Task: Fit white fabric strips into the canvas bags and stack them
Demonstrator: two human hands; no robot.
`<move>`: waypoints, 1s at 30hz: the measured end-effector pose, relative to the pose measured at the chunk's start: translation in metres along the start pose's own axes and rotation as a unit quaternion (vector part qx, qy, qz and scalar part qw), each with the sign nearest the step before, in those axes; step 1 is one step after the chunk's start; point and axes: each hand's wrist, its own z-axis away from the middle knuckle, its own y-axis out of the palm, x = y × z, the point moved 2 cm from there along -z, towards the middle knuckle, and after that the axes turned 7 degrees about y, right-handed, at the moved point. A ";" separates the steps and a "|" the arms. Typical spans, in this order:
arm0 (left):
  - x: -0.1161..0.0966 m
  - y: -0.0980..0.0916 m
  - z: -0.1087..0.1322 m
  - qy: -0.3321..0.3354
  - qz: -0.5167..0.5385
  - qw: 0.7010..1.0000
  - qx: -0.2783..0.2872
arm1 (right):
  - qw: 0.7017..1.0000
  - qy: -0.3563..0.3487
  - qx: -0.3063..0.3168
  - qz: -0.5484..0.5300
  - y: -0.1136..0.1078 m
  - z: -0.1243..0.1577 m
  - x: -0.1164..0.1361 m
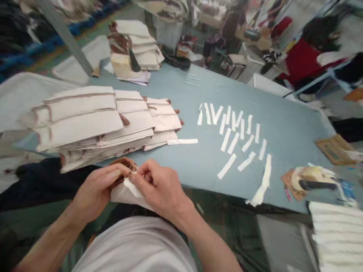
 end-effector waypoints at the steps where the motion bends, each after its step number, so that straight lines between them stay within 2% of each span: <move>1: 0.001 0.000 0.001 -0.008 0.009 1.000 0.005 | 1.000 -0.003 -0.006 0.008 0.000 0.001 0.000; 6: -0.004 0.003 0.005 -0.016 0.035 0.999 0.011 | 0.993 -0.067 -0.047 0.082 0.001 0.006 0.004; 10: -0.016 0.007 0.006 -0.003 -0.004 1.000 -0.012 | 0.974 -0.150 -0.089 0.143 0.002 0.010 0.010; 14: -0.022 0.009 0.007 0.018 -0.042 0.999 -0.017 | 0.969 -0.172 -0.097 0.150 0.002 0.011 0.011; 24: -0.021 0.014 0.003 0.007 -0.147 0.989 -0.020 | 0.995 -0.067 -0.042 0.062 -0.001 0.006 -0.003; 27: -0.024 0.019 0.000 0.017 -0.185 0.982 -0.046 | 0.999 -0.033 -0.020 0.019 0.001 0.000 -0.009; 30: -0.025 0.023 0.000 0.032 -0.194 0.976 -0.094 | 0.997 0.019 0.025 -0.068 0.006 -0.007 -0.017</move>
